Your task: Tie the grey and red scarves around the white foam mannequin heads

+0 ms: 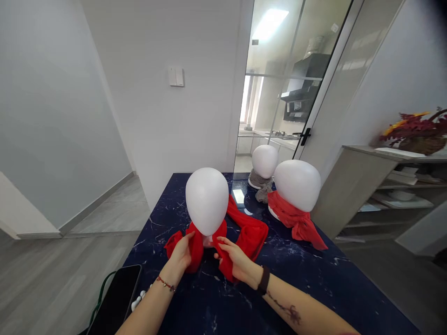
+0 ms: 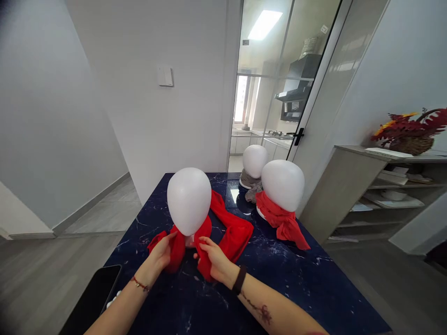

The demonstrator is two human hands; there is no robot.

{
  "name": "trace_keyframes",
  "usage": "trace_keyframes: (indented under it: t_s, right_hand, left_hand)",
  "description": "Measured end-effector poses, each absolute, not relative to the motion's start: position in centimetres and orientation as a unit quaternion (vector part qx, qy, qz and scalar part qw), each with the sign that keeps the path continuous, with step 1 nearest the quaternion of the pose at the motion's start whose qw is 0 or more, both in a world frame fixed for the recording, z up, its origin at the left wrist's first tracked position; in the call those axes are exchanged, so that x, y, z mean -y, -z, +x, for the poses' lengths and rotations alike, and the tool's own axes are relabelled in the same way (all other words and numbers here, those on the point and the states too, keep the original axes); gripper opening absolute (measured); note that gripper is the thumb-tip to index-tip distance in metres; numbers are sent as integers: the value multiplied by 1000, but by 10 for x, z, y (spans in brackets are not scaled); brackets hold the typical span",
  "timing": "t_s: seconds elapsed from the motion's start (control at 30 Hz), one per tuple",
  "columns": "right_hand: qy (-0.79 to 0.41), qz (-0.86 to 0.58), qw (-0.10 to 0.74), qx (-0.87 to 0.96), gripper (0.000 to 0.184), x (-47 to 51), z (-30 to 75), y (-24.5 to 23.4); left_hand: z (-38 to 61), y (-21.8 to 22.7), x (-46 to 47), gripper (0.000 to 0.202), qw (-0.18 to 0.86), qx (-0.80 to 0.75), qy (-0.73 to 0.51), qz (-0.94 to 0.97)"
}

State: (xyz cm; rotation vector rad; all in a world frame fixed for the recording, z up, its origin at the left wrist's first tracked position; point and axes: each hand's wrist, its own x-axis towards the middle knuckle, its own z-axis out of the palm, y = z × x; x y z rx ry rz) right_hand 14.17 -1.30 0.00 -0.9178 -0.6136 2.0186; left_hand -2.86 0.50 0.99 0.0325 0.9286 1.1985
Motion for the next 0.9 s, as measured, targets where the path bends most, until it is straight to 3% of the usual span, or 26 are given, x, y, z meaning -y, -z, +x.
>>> trace_keyframes:
  t_s: [0.23, 0.47, 0.7, 0.9]
  right_hand:
    - [-760, -391, 448, 265, 30, 1, 123, 13]
    - [-769, -367, 465, 242, 35, 7, 121, 16]
    - [-762, -380, 468, 237, 37, 12, 124, 12]
    - [-756, -405, 459, 232, 51, 42, 139, -10]
  left_hand:
    - [-29, -21, 13, 15, 743, -414, -501, 163]
    - [-24, -25, 17, 22, 825, -299, -474, 76]
    - [-7, 3, 16, 18, 794, -306, -516, 100]
    - [-2, 13, 18, 21, 799, -321, -504, 67]
